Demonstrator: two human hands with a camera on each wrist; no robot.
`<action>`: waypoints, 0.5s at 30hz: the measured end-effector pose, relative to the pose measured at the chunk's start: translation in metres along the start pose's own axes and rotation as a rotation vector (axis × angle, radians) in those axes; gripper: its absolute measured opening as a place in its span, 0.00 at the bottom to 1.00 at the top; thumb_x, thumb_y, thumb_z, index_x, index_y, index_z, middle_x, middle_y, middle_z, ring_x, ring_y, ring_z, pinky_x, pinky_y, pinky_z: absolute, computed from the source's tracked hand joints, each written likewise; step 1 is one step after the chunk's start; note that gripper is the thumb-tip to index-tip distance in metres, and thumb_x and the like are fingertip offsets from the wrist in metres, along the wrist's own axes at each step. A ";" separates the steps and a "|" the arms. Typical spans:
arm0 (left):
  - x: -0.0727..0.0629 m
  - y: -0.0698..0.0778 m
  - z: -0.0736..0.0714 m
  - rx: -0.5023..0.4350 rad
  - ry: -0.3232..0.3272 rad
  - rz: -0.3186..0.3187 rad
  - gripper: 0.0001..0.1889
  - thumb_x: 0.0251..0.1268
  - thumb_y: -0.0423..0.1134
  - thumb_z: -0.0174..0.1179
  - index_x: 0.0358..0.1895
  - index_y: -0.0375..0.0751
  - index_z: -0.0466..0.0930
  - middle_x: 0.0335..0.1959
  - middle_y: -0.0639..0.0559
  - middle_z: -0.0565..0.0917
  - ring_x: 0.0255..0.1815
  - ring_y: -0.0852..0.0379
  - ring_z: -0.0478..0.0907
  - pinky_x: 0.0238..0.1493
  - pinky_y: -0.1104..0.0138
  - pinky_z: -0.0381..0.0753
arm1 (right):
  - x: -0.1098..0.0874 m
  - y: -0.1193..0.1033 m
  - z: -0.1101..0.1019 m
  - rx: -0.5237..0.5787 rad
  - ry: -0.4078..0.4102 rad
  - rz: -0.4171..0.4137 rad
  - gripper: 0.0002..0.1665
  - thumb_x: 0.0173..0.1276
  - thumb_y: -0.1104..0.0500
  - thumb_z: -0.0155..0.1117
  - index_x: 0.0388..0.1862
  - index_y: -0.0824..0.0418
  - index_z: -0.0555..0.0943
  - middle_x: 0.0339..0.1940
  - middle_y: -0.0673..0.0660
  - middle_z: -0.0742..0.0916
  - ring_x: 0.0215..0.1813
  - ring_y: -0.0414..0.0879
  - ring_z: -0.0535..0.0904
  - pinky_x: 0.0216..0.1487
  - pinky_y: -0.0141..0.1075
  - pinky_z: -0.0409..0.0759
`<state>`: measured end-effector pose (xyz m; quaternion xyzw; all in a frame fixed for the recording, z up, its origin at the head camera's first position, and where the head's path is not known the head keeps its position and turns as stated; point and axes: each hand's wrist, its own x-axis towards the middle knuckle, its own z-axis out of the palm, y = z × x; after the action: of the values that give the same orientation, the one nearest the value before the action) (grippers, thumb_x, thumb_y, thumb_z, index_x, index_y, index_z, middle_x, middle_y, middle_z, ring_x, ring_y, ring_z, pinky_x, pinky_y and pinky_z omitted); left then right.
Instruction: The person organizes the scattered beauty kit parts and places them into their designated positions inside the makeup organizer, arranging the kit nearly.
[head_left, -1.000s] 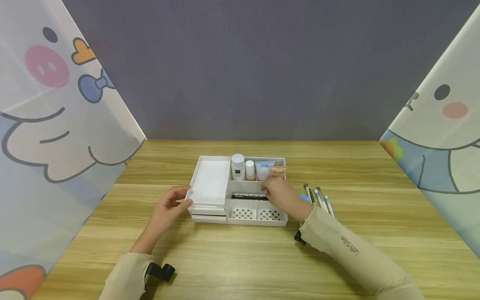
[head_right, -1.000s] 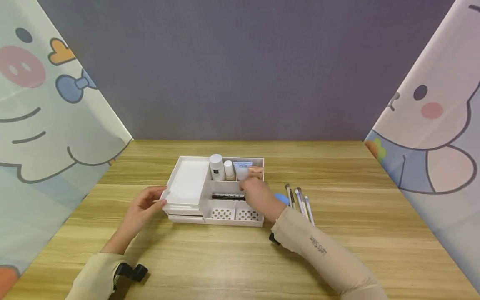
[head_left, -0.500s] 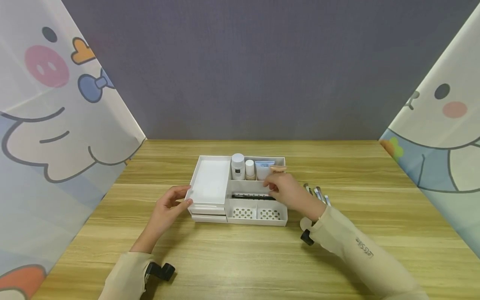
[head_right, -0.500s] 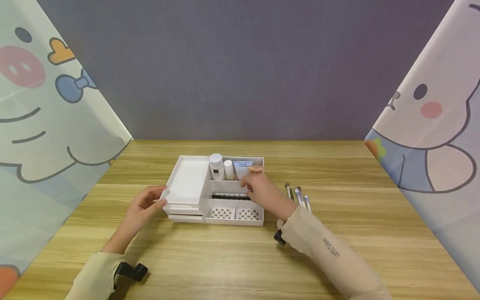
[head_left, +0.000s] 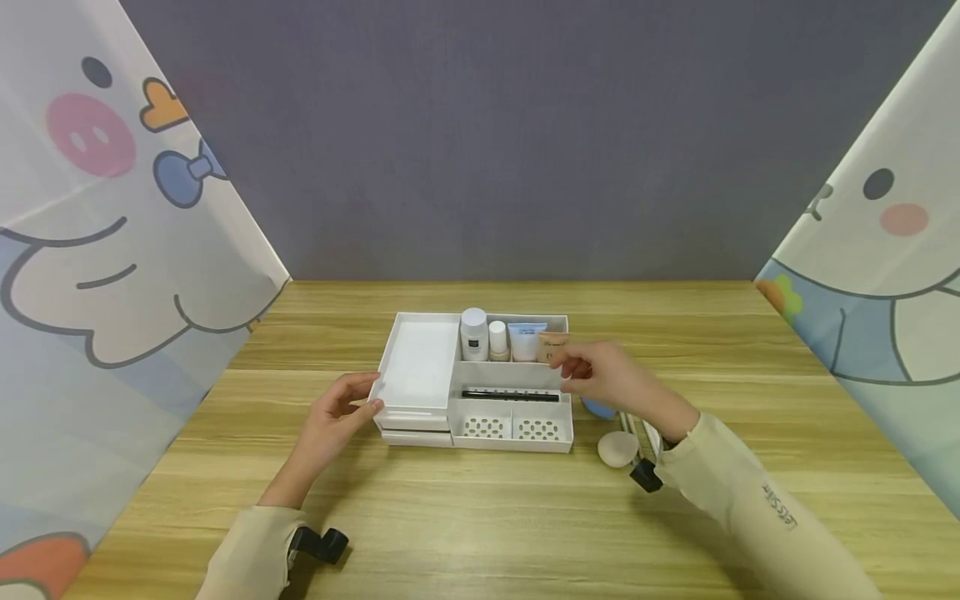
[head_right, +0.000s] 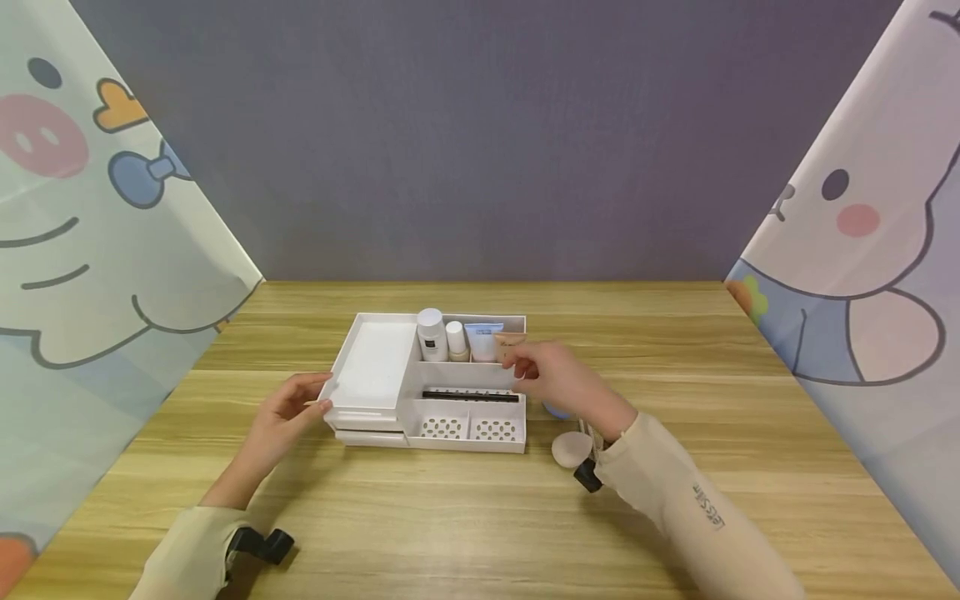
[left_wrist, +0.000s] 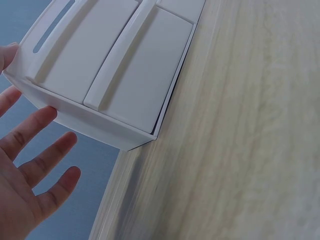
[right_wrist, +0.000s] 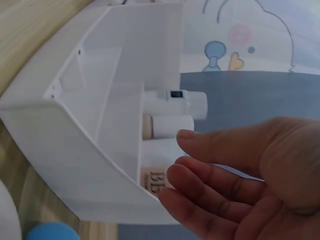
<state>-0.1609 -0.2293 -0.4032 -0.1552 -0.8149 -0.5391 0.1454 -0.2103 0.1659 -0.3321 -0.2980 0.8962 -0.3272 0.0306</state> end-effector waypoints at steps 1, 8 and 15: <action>0.000 0.000 0.000 0.000 0.000 -0.003 0.17 0.65 0.25 0.62 0.57 0.32 0.77 0.51 0.63 0.81 0.50 0.72 0.77 0.43 0.72 0.77 | -0.002 0.001 -0.002 0.004 0.004 0.005 0.13 0.62 0.71 0.70 0.46 0.68 0.83 0.34 0.56 0.86 0.37 0.45 0.80 0.40 0.39 0.80; 0.000 0.001 0.000 0.014 -0.005 -0.022 0.17 0.66 0.26 0.62 0.57 0.33 0.78 0.53 0.58 0.81 0.50 0.72 0.77 0.44 0.71 0.77 | -0.015 0.005 -0.016 -0.008 0.016 0.019 0.13 0.63 0.67 0.71 0.47 0.67 0.83 0.33 0.50 0.84 0.36 0.43 0.79 0.38 0.38 0.79; 0.000 0.001 -0.001 0.016 -0.009 -0.014 0.17 0.66 0.26 0.62 0.57 0.33 0.78 0.53 0.53 0.82 0.50 0.71 0.77 0.43 0.71 0.77 | -0.028 0.011 -0.025 -0.007 0.008 0.047 0.15 0.63 0.64 0.73 0.48 0.66 0.83 0.34 0.51 0.84 0.37 0.43 0.79 0.39 0.38 0.79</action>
<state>-0.1602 -0.2297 -0.4021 -0.1506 -0.8211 -0.5327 0.1391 -0.1994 0.2022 -0.3226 -0.2756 0.9043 -0.3243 0.0335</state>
